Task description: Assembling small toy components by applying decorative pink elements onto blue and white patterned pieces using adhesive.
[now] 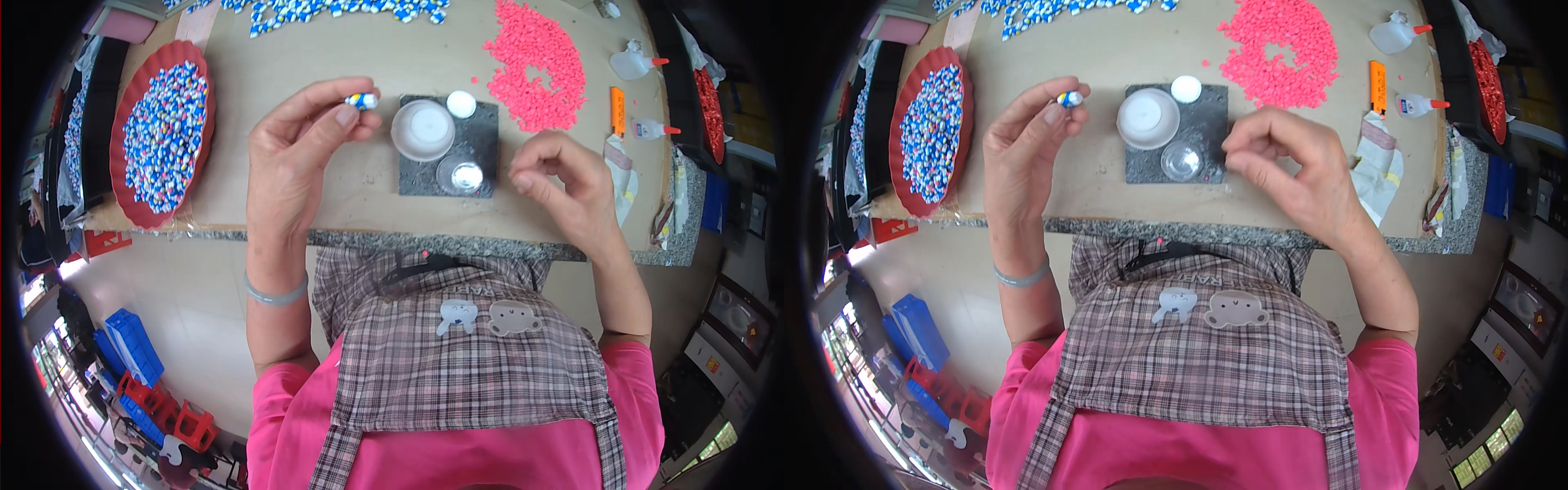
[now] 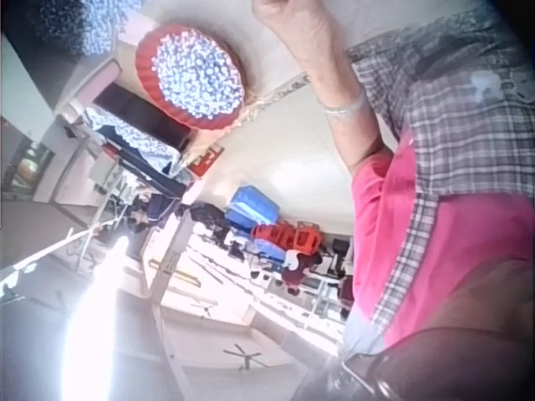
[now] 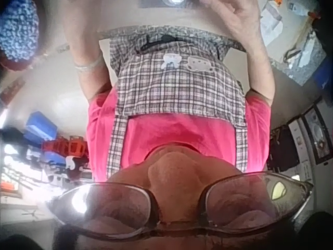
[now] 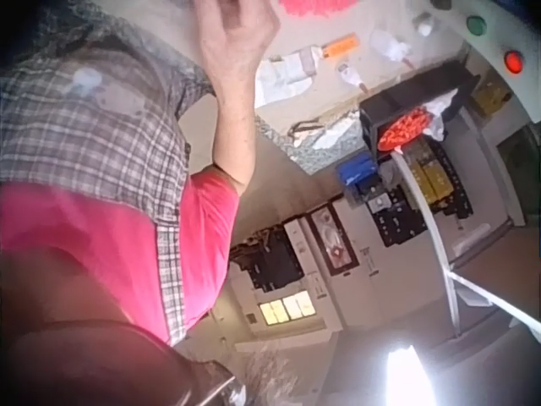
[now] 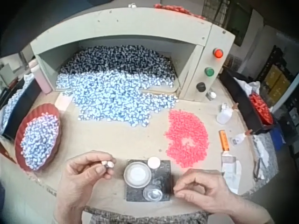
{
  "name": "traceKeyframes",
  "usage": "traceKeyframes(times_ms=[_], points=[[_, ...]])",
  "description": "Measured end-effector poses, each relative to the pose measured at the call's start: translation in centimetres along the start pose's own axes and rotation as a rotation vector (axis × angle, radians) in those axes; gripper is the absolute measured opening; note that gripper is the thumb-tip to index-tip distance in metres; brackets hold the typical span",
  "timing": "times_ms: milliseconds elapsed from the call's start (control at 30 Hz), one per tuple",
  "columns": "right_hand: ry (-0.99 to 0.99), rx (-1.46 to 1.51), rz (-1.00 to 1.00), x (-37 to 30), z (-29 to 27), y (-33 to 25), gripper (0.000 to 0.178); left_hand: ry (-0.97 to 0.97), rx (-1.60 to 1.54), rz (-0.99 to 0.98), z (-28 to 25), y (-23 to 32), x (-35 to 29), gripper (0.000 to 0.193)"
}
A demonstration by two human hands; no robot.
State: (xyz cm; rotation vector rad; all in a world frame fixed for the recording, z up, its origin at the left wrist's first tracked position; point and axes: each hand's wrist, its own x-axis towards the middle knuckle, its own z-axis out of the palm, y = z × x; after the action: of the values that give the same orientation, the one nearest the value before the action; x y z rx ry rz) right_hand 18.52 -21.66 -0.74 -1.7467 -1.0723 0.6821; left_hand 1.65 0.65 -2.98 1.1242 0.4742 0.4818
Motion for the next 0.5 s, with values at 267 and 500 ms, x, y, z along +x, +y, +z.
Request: traceKeyframes(times_ms=[267,500], points=[[-0.217,-0.260,-0.251,-3.0,4.3,-0.7,0.011,-0.033,0.064,0.074,-0.5,0.2,-1.6,0.022],[-0.182,-0.337,-0.278,-4.2,5.0,-0.3,0.011,-0.025,0.058,0.110,-1.7,0.4,-3.6,0.022]])
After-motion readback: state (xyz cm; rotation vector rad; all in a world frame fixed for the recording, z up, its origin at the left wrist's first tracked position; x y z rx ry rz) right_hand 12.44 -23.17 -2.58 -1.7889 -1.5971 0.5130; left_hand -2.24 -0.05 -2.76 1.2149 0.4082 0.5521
